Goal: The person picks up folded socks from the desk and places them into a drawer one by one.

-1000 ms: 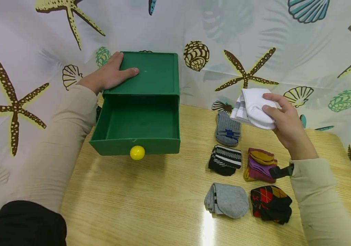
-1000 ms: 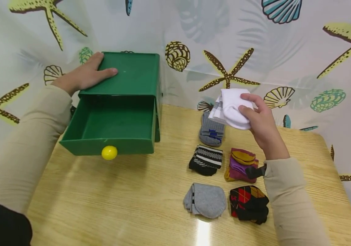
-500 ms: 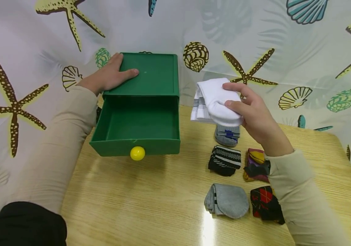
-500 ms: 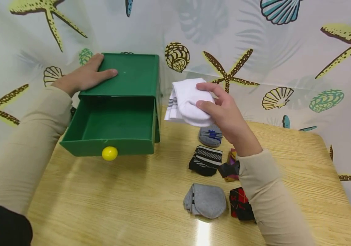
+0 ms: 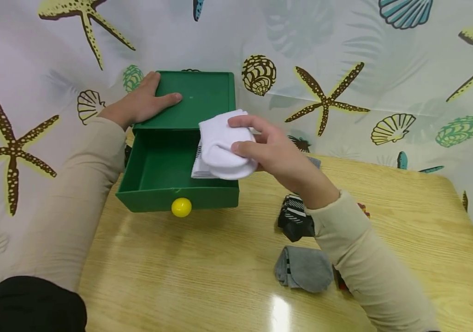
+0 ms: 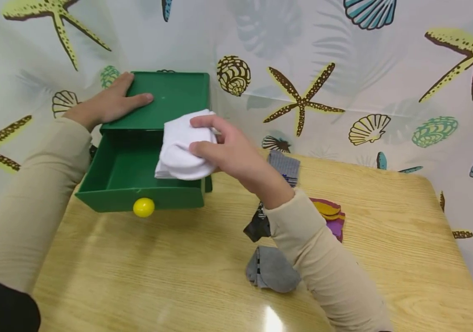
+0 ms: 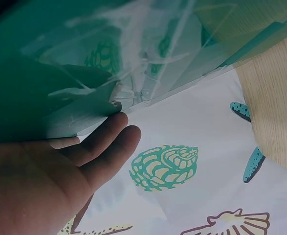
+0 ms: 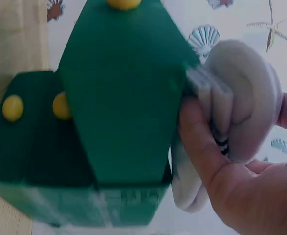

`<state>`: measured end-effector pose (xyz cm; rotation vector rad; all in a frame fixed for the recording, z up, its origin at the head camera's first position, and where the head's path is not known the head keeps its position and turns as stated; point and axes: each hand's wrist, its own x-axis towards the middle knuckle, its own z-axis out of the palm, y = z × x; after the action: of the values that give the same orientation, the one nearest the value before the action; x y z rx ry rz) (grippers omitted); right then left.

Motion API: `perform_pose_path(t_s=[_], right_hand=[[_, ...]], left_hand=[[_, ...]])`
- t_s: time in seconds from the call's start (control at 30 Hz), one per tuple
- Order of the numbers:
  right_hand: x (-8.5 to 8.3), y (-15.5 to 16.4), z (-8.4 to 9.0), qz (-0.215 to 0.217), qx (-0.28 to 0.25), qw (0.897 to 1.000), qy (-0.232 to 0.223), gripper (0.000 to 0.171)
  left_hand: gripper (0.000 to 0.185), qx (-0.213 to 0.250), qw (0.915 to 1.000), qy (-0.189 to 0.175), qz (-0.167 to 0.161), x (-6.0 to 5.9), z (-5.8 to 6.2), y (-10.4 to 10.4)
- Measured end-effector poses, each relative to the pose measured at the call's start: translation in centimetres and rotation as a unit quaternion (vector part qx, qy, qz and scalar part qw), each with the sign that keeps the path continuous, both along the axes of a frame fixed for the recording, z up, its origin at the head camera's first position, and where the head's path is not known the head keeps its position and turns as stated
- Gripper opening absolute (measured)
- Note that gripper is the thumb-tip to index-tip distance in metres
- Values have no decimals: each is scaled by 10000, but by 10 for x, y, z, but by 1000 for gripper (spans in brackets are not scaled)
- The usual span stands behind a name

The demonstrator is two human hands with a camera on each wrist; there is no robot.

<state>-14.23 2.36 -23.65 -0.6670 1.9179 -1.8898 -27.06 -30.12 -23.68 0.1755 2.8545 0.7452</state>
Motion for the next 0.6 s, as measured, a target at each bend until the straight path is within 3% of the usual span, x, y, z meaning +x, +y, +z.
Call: perform_pose_path(t_s=[0.33,0.6], right_hand=[[7,-47,1,338,448,9982,232,43],[5,-67,0,674,745,9946,251,43]], left_hand=[[102,-58,9999,-54,-62,-3,1,0],[101,-73,9998,7,-157,-3,0,-2]])
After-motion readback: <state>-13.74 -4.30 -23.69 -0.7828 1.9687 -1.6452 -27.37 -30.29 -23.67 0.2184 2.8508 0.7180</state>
